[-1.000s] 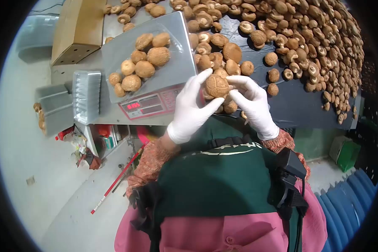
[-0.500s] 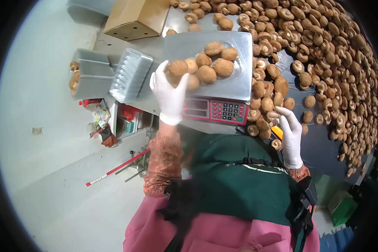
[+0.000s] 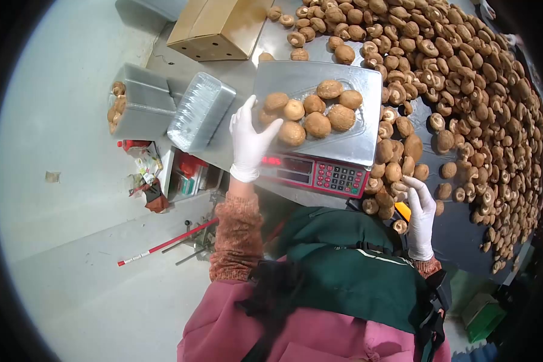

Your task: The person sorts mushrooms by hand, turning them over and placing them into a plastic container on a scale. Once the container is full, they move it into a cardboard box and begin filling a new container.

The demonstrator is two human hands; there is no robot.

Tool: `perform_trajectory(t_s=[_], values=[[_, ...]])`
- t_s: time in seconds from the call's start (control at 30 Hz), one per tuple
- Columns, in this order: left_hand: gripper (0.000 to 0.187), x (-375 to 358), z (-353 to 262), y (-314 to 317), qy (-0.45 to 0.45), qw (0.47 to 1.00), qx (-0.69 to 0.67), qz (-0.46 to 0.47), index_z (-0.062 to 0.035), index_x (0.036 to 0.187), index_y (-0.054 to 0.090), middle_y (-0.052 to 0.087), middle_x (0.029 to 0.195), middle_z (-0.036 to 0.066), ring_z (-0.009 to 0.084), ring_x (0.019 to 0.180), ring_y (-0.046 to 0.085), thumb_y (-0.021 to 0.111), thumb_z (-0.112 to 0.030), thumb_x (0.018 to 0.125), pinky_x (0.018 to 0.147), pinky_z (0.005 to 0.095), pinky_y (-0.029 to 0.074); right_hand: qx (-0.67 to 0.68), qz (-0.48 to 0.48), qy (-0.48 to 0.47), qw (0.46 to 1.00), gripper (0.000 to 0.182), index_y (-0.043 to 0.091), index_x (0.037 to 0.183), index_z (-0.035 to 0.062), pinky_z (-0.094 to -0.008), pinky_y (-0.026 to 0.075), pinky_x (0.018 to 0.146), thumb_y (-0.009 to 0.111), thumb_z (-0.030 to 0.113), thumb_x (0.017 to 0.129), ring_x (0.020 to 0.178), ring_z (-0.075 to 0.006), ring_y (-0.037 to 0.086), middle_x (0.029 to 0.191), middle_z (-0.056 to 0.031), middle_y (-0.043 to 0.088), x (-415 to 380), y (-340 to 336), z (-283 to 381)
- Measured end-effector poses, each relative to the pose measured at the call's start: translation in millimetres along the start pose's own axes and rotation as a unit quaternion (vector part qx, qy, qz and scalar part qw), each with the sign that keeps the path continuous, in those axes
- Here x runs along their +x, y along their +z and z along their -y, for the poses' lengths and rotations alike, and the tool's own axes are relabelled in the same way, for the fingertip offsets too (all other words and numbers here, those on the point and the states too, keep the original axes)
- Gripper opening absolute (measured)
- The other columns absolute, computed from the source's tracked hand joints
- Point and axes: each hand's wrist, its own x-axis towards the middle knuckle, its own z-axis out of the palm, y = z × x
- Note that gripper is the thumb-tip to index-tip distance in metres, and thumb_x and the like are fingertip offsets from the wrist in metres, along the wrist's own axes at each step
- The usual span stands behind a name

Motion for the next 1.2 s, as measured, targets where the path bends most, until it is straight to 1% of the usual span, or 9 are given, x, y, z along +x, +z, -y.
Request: perform_trajectory(t_s=[0.17, 0.37, 0.5, 0.57, 0.63, 0.73, 0.9, 1.1, 1.2], values=[[0.062, 11, -5, -1, 0.018, 1.0, -0.02, -0.008, -0.0055, 0.134, 0.059, 0.063, 0.127, 0.014, 0.0307, 0.121, 0.056, 0.081, -0.025, 0.08, 0.108, 0.0458, 0.038, -0.041, 0.012, -0.022, 0.999, 0.024, 0.065, 0.122, 0.0007, -0.0246, 0.049, 0.082, 0.054, 0.013, 0.105, 0.089, -0.0091, 0.062, 0.106, -0.0063, 0.071, 4, 9, 0], [0.038, 27, -2, 5, 0.189, 0.971, 0.146, 0.008, -0.0067, 0.122, 0.068, 0.07, 0.109, 0.01, 0.0298, 0.105, 0.063, 0.075, -0.018, 0.086, 0.105, 0.0435, 0.041, -0.13, 0.014, -0.079, 0.988, 0.026, 0.064, 0.124, 0.0009, -0.0241, 0.049, 0.085, 0.053, 0.012, 0.104, 0.093, -0.0085, 0.062, 0.107, -0.0052, 0.07, 8, 17, 18], [0.032, 15, -51, 4, 0.092, 0.992, -0.041, -0.079, -0.0055, 0.116, 0.07, 0.07, 0.101, 0.011, 0.0295, 0.097, 0.064, 0.075, -0.004, 0.084, 0.096, 0.043, 0.046, -0.12, -0.05, -0.081, 0.988, 0.025, 0.066, 0.123, 0.0015, -0.0229, 0.049, 0.084, 0.053, 0.012, 0.104, 0.092, -0.007, 0.06, 0.107, -0.0021, 0.068, 7, -4, 18], [0.037, 3, -90, 13, 0.166, 0.981, -0.094, -0.039, -0.0055, 0.115, 0.07, 0.069, 0.102, 0.011, 0.0298, 0.097, 0.064, 0.076, 0.001, 0.079, 0.093, 0.0421, 0.048, -0.043, -0.071, -0.034, 0.996, 0.025, 0.065, 0.125, 0.0024, -0.024, 0.049, 0.086, 0.053, 0.011, 0.104, 0.096, -0.0074, 0.059, 0.111, -0.0036, 0.068, 5, -20, 6], [0.046, -8, -107, 32, 0.313, 0.949, -0.005, 0.035, -0.0079, 0.119, 0.069, 0.069, 0.114, 0.008, 0.0291, 0.109, 0.064, 0.078, -0.002, 0.074, 0.105, 0.0457, 0.044, -0.053, -0.082, -0.036, 0.995, 0.025, 0.064, 0.125, 0.0028, -0.0213, 0.05, 0.081, 0.053, 0.012, 0.105, 0.096, -0.0065, 0.061, 0.113, -0.005, 0.069, 5, -36, -8], [0.047, -20, -127, 80, 0.361, 0.926, -0.038, 0.107, -0.0097, 0.121, 0.068, 0.066, 0.118, 0.008, 0.0279, 0.115, 0.061, 0.077, -0.008, 0.075, 0.108, 0.0481, 0.042, -0.05, -0.11, -0.044, 0.992, 0.026, 0.063, 0.126, 0.0025, -0.0225, 0.052, 0.078, 0.055, 0.013, 0.104, 0.088, -0.0078, 0.064, 0.108, -0.0048, 0.071, -3, -52, -19], [0.044, -15, -161, 137, 0.402, 0.904, 0.008, 0.147, -0.0112, 0.125, 0.067, 0.066, 0.121, 0.008, 0.027, 0.119, 0.058, 0.073, -0.009, 0.082, 0.114, 0.0473, 0.036, -0.09, -0.33, -0.083, 0.936, 0.02, 0.069, 0.115, 0.0003, -0.0234, 0.051, 0.074, 0.057, 0.007, 0.101, 0.081, -0.007, 0.062, 0.101, -0.0047, 0.073, -6, -124, -56], [0.023, -19, -141, 172, 0.447, 0.846, 0.161, 0.241, -0.0092, 0.113, 0.07, 0.067, 0.123, 0.008, 0.0295, 0.122, 0.057, 0.065, -0.02, 0.093, 0.118, 0.0607, 0.023, -0.117, -0.355, -0.085, 0.924, 0.02, 0.069, 0.115, 0.0012, -0.0253, 0.053, 0.077, 0.061, 0.008, 0.098, 0.083, -0.0081, 0.064, 0.101, -0.0069, 0.073, -5, -159, -82], [0.025, -18, -148, 165, 0.414, 0.86, 0.134, 0.266, -0.0089, 0.116, 0.07, 0.069, 0.118, 0.008, 0.0297, 0.122, 0.058, 0.066, -0.02, 0.094, 0.119, 0.0601, 0.021, -0.215, -0.372, -0.127, 0.894, 0.021, 0.071, 0.112, 0.0042, -0.0318, 0.054, 0.084, 0.064, 0.01, 0.094, 0.094, -0.0227, 0.072, 0.104, -0.0131, 0.073, 13, -156, -92]])
